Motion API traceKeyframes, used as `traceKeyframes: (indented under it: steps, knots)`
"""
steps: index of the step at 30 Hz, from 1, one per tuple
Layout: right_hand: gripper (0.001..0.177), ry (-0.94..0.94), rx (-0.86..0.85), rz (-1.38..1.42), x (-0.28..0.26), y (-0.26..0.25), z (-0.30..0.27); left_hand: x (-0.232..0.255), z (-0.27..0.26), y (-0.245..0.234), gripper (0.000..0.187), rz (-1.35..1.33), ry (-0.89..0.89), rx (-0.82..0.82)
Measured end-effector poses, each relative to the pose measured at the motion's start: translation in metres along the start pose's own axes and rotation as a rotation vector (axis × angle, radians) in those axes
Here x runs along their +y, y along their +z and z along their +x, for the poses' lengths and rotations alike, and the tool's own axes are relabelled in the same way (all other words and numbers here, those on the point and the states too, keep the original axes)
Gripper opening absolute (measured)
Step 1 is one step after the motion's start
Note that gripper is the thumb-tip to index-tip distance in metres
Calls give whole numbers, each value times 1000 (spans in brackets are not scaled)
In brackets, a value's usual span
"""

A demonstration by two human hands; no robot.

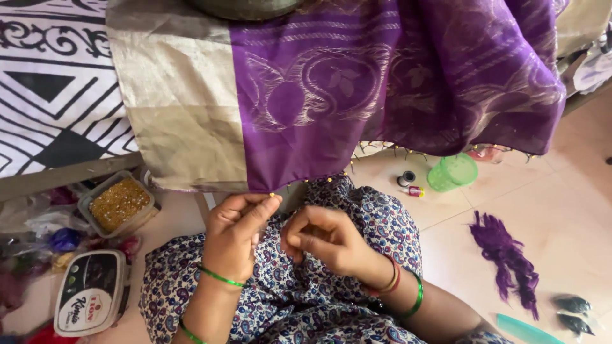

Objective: The recorder is attaching decorative beads or tassels to the edge of a purple and gold fabric.

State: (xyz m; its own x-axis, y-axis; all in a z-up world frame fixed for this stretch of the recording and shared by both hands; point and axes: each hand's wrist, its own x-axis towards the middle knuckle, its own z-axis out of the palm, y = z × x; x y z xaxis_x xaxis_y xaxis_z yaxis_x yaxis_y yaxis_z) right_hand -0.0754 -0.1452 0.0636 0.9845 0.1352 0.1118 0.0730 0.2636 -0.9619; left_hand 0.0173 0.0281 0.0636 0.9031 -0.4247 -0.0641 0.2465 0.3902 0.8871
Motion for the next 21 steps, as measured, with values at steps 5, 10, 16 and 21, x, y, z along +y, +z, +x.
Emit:
traceKeyframes:
  steps: [5,10,16,21]
  knots:
    - [14,259,-89,-478,83,-10,-26,2,5,-5,9,24,73,-2]
    - [72,-394,-117,-1076,62,-6,-21,4,4,-3,9,45,22,73]
    - [19,-163,288,-1043,-11,0,8,-12,-1,-6,9,67,-35,-31]
    - [15,-102,262,-381,-19,14,39,-18,-10,-7,10,140,20,-70]
